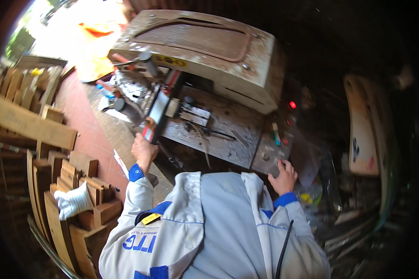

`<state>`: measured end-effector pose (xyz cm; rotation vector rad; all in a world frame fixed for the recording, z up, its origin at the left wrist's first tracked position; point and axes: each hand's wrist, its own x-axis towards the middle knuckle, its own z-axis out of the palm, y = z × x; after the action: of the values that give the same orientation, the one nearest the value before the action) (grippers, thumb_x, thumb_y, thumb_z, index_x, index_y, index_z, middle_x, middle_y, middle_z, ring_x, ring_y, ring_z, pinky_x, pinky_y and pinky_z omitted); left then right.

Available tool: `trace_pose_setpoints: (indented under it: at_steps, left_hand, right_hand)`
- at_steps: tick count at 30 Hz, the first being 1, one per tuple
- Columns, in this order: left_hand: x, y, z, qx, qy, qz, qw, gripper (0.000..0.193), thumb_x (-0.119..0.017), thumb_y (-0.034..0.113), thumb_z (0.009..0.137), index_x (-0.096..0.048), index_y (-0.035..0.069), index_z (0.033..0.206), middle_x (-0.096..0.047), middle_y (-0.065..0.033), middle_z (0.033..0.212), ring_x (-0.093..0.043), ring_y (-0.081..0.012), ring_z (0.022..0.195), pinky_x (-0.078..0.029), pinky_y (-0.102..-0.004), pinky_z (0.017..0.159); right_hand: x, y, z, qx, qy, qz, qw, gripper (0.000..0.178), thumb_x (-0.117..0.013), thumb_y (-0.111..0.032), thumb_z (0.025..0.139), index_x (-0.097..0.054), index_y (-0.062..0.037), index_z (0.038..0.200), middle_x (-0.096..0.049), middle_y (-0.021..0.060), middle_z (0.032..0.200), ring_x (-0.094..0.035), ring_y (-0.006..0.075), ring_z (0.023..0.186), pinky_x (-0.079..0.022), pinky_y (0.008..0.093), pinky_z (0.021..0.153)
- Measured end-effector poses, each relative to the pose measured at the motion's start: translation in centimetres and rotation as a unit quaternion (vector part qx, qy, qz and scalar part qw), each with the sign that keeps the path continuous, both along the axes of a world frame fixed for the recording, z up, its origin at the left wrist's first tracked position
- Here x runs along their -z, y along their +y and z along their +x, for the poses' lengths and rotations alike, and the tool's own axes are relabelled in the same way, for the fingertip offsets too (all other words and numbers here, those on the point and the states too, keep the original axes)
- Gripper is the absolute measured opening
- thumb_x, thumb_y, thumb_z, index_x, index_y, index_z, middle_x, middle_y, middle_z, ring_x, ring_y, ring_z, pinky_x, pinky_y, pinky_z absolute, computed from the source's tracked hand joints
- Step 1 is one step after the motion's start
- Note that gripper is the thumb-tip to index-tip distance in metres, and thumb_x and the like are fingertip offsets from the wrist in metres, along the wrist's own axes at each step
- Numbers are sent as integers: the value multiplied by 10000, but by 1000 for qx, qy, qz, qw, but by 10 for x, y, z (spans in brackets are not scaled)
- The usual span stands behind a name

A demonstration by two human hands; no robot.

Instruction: The person operates a metal cutting machine to cut aluminum profiles. They place each profile into the machine, activate the cut, remove the cut piece, and set it aside on a nearby table. The process is repeated for several profiles.

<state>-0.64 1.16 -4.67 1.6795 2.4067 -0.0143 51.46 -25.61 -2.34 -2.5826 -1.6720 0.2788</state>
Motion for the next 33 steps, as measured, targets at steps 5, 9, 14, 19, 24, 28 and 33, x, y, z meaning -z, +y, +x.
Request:
trace_pose_setpoints:
  at_steps: [5, 9, 14, 19, 24, 28, 33]
  left_hand:
    - [1, -7, -3, -11, -9, 31, 999, 458, -797, 199, 849, -597, 3, 1213, -759, -250, 1186, -776, -473, 1106, -630, -555, 959]
    - [0, -8, 1, -18, -17, 51, 998, 436, -799, 183, 835, -629, 4, 1195, -775, -247, 1181, -783, -459, 1108, -631, -545, 968]
    - [-8, -4, 1, -52, -21, 24, 998, 439, -800, 179, 842, -651, 10, 1219, -788, -244, 1204, -790, -444, 1134, -635, -530, 992]
    - [2, 0, 7, -73, 8, 46, 996, 425, -801, 152, 827, -669, 23, 1210, -793, -237, 1192, -800, -421, 1120, -641, -527, 974]
    - [-6, -5, 15, -86, 4, 41, 995, 460, -830, 168, 803, -682, 33, 1217, -795, -226, 1194, -802, -400, 1127, -640, -503, 983]
    - [-6, -6, 15, -93, 3, 42, 995, 481, -842, 172, 793, -690, 31, 1227, -797, -220, 1194, -802, -396, 1127, -644, -497, 985]
    - [-1, -7, 11, -81, 2, 60, 995, 445, -843, 173, 791, -706, 27, 1189, -802, -229, 1166, -806, -406, 1106, -651, -502, 970]
  right_hand:
    - [-18, 24, 21, 23, 34, 14, 999, 668, -916, -425, 802, -759, -121, 1375, -654, 79, 1460, -617, 348, 1347, -435, 566, 1173]
    - [47, 35, 74, 196, 145, 227, 943, 556, -852, -407, 969, -750, -15, 1350, -664, 189, 1476, -667, 376, 1304, -530, 484, 1102]
    - [141, 65, 113, 342, 341, 215, 849, 749, -635, -575, 1122, -706, 135, 1348, -697, 348, 1405, -689, 450, 1280, -532, 491, 1113]
    - [137, 85, 98, 373, 330, 164, 852, 945, -480, -665, 1151, -645, 238, 1377, -681, 410, 1416, -699, 502, 1269, -540, 519, 1108]
    - [93, 87, 79, 363, 336, 139, 858, 932, -472, -657, 1156, -639, 229, 1393, -686, 404, 1410, -704, 502, 1258, -548, 523, 1101]
    - [84, 88, 77, 315, 306, 135, 888, 896, -467, -625, 1170, -642, 226, 1390, -692, 399, 1404, -701, 509, 1256, -548, 532, 1086]
    - [99, 90, 86, 325, 290, 129, 891, 842, -458, -575, 1188, -658, 223, 1369, -690, 418, 1385, -682, 526, 1273, -526, 536, 1108]
